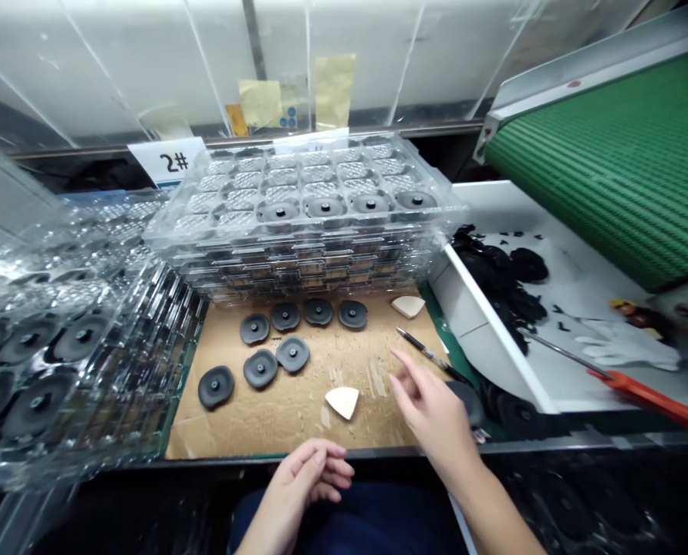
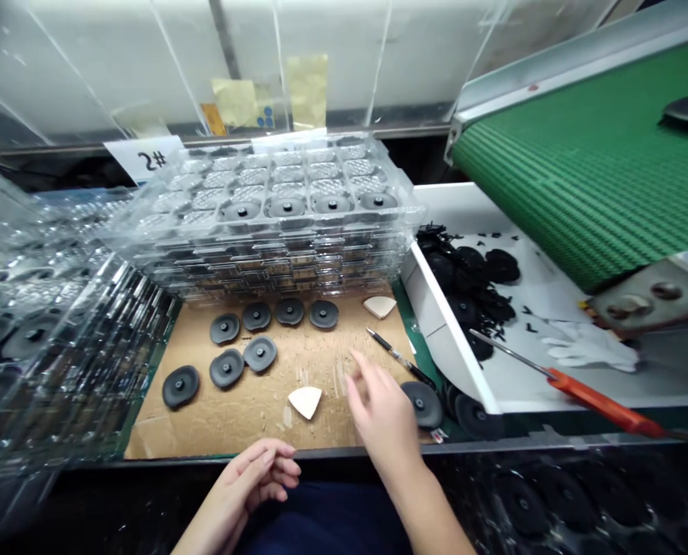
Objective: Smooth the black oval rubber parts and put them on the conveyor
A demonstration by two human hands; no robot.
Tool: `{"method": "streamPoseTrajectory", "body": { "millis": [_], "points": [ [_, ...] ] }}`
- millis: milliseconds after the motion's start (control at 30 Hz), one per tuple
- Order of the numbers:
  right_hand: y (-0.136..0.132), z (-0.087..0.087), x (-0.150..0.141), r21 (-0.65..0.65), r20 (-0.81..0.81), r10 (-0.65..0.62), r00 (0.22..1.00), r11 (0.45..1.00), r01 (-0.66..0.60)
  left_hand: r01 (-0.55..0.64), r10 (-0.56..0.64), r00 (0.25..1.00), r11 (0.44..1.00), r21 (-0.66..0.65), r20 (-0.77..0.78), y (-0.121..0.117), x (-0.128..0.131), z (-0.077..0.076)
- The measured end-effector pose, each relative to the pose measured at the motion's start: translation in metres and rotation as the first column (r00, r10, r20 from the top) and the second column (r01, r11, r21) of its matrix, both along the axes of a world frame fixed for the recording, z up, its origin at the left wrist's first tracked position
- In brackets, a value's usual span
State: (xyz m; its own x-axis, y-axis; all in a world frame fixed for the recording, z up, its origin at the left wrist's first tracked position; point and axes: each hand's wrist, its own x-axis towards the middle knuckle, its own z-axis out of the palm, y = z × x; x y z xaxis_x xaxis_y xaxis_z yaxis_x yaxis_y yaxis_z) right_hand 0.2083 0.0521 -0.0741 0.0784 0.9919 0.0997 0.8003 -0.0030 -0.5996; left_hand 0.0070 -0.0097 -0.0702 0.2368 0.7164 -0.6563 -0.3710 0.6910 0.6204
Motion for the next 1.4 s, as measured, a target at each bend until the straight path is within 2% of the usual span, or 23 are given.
{"method": "streamPoseTrajectory", "body": {
  "millis": [67, 167, 267, 367, 467, 567, 633, 700, 767, 800, 900, 967, 1033, 1100, 1133, 1200, 1300, 1333, 1400],
  "points": [
    [0.04, -0.009, -0.02, 0.028, 0.005, 0.025, 1.0, 0.999, -0.025, -0.018, 0.018, 1.0, 1.0, -0.001, 0.013, -0.003, -0.001, 0.003],
    [0.09, -0.029, -0.047, 0.056, 0.001, -0.025, 1.0, 0.998, 0.025, -0.063, 0.062, 0.997, 0.998, 0.012, 0.035, -0.007, -0.004, 0.002],
    [0.104, -0.039, -0.06, 0.062, -0.053, -0.045, 0.998, 0.997, 0.049, -0.126, 0.125, 0.99, 0.992, 0.018, 0.064, -0.01, -0.012, -0.002],
    [0.076, -0.026, -0.056, 0.048, -0.148, 0.03, 0.989, 0.999, -0.023, -0.208, 0.206, 0.974, 0.978, 0.014, 0.099, -0.007, -0.019, -0.003],
    [0.026, 0.003, -0.046, -0.019, -0.252, 0.227, 0.941, 0.971, -0.239, -0.275, 0.265, 0.941, 0.961, 0.019, 0.211, 0.002, -0.019, 0.006],
    [-0.017, 0.029, -0.043, -0.091, -0.358, 0.45, 0.818, 0.855, -0.51, -0.216, 0.181, 0.917, 0.974, 0.061, 0.356, 0.012, -0.013, 0.019],
    [-0.032, 0.038, -0.045, -0.079, -0.374, 0.507, 0.777, 0.817, -0.571, -0.136, 0.103, 0.923, 0.989, 0.063, 0.371, 0.017, -0.01, 0.026],
    [-0.037, 0.038, -0.047, -0.031, -0.33, 0.54, 0.774, 0.814, -0.581, -0.114, 0.093, 0.926, 0.993, 0.035, 0.367, 0.019, -0.011, 0.029],
    [-0.035, 0.03, -0.047, -0.03, -0.276, 0.553, 0.786, 0.813, -0.582, -0.152, 0.136, 0.91, 0.988, 0.009, 0.391, 0.017, -0.017, 0.028],
    [-0.032, 0.022, -0.046, -0.043, -0.239, 0.529, 0.814, 0.832, -0.553, -0.184, 0.17, 0.896, 0.983, -0.005, 0.411, 0.016, -0.021, 0.027],
    [-0.022, -0.013, -0.045, -0.08, -0.112, 0.322, 0.94, 0.94, -0.331, -0.299, 0.295, 0.839, 0.952, -0.065, 0.457, 0.01, -0.032, 0.024],
    [-0.019, -0.04, -0.049, -0.054, -0.072, 0.241, 0.968, 0.968, -0.245, -0.385, 0.391, 0.807, 0.917, -0.109, 0.442, 0.008, -0.038, 0.023],
    [-0.019, -0.059, -0.054, -0.026, -0.099, 0.278, 0.955, 0.959, -0.282, -0.449, 0.461, 0.79, 0.884, -0.129, 0.405, 0.007, -0.042, 0.021],
    [-0.018, -0.064, -0.057, 0.004, -0.142, 0.346, 0.928, 0.937, -0.349, -0.489, 0.493, 0.783, 0.865, -0.114, 0.379, 0.008, -0.044, 0.019],
    [-0.017, -0.059, -0.059, 0.012, -0.163, 0.376, 0.912, 0.925, -0.379, -0.5, 0.498, 0.783, 0.86, -0.099, 0.372, 0.008, -0.045, 0.018],
    [-0.013, -0.039, -0.061, 0.008, -0.193, 0.413, 0.89, 0.908, -0.42, -0.502, 0.491, 0.796, 0.862, -0.067, 0.354, 0.009, -0.044, 0.017],
    [-0.006, 0.009, -0.07, 0.041, -0.237, 0.41, 0.881, 0.91, -0.413, -0.49, 0.469, 0.831, 0.871, -0.005, 0.299, 0.012, -0.037, 0.019],
    [-0.006, 0.025, -0.075, 0.107, -0.258, 0.427, 0.867, 0.904, -0.414, -0.477, 0.454, 0.844, 0.879, 0.014, 0.285, 0.013, -0.034, 0.021],
    [-0.008, 0.052, -0.084, 0.276, -0.251, 0.53, 0.81, 0.841, -0.465, -0.451, 0.425, 0.861, 0.892, 0.029, 0.28, 0.014, -0.026, 0.026]
  ]
}}
